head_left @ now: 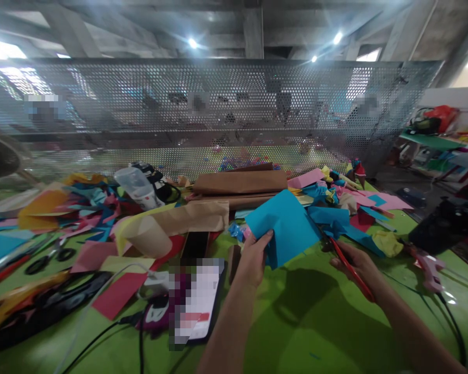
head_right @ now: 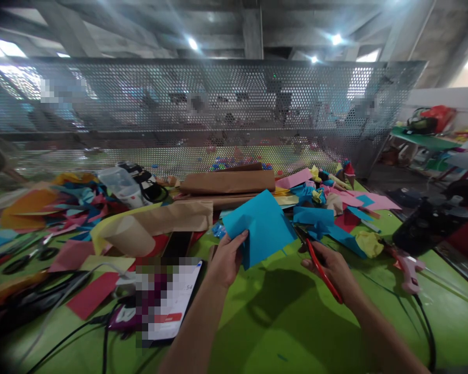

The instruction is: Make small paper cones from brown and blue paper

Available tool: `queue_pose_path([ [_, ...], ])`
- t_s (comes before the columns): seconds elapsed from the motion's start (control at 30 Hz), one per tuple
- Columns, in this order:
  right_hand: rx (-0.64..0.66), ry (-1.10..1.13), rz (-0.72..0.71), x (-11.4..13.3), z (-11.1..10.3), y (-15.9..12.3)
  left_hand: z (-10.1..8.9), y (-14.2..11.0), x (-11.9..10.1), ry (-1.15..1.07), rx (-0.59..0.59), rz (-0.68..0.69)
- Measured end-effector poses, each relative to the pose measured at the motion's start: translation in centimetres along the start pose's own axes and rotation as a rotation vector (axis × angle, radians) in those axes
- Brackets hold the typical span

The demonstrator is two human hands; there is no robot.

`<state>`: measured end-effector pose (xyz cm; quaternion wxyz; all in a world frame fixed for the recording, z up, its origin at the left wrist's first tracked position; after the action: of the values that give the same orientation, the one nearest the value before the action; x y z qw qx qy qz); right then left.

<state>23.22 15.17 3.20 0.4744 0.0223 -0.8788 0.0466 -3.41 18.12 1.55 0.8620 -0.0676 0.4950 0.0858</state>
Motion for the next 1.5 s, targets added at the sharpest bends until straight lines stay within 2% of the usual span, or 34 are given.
queue_pose_path([
  [0.5,-0.027,0.042,-0.027,0.0,-0.1,0.0,0.0,0.1,0.2,0.012,0.024,-0.007],
  [0.73,-0.006,-0.022,-0.056,0.7,-0.1,-0.4,0.5,0.0,0.0,0.043,0.092,0.018],
  [1.0,-0.015,-0.053,-0.068,1.0,-0.3,-0.5,0.7,0.2,0.0,0.016,0.111,0.037],
  [1.27,0.03,-0.053,-0.077,1.3,-0.1,-0.6,0.0,0.2,0.3,0.026,0.047,-0.009],
  [1.5,0.081,0.011,-0.075,0.7,0.4,-0.5,0.2,0.3,0.4,-0.037,0.065,-0.015],
])
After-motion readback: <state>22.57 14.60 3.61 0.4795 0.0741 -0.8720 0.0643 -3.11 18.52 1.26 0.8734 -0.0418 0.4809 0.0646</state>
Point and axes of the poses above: each hand's wrist, its own y-axis towards the middle knuckle, its own z-axis out of the palm, x = y × z, the point moved 10 cm from there along y, towards the middle knuckle, and after that the axes turned 10 degrees about z, right-handed, at the moved point
